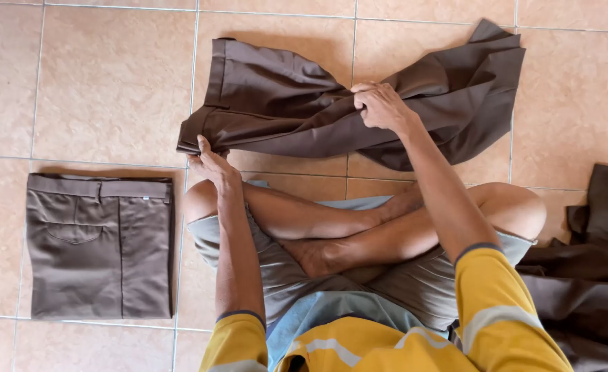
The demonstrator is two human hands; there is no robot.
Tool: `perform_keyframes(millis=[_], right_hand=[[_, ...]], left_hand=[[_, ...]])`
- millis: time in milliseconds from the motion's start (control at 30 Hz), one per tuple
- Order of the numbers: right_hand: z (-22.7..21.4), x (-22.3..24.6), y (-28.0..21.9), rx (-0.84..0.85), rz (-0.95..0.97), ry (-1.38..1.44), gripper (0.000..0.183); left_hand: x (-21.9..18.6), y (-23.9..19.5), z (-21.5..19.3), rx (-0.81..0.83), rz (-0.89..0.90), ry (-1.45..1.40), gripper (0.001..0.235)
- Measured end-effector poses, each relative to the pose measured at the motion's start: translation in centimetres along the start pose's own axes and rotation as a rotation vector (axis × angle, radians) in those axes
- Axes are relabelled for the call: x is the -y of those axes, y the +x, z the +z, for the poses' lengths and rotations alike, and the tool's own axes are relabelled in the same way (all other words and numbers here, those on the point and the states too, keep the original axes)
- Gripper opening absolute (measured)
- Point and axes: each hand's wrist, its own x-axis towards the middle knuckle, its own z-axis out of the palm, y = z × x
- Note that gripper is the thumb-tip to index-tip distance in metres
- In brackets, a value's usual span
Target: The person sits cross-legged on a tiled floor and folds a pair of brown trousers by hand. They smooth the fabric, fold the legs together, and then fold the garment into a compact rectangle, placing it on a stack of previously folded trousers.
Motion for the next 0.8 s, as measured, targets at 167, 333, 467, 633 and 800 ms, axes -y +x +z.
perform_keyframes(millis=[167,333,467,633,800], right_hand=[[6.0,-4.4,0.0,0.054,0.044,-0.107,0.004],[0.2,1.0,-6.5,-0.055,-0.051,-0.168,0.004],[0.4,3.6,-10.5,0.02,-0.025,-0.01,0.007],[3.6,2.1,-10.8,0.036,-0.034,-0.206,0.015],[6.4,0.7,-10.5,0.106,-0.031,-0.282,0.01]], left_hand=[[0.4,0.5,0.0,-0.034,-0.011,-0.022,0.046],[1.2,0.9,0.0,-0.053,-0.035,-0.027,0.054],[1.4,1.3,0.1,-0.003,0.01,-0.027,0.046],[-0.8,-0.6,0.4,0.008,0.026,0.012,0.047],[-0.1,-0.1,0.2,-0.011,0.036,-0.042,0.058]])
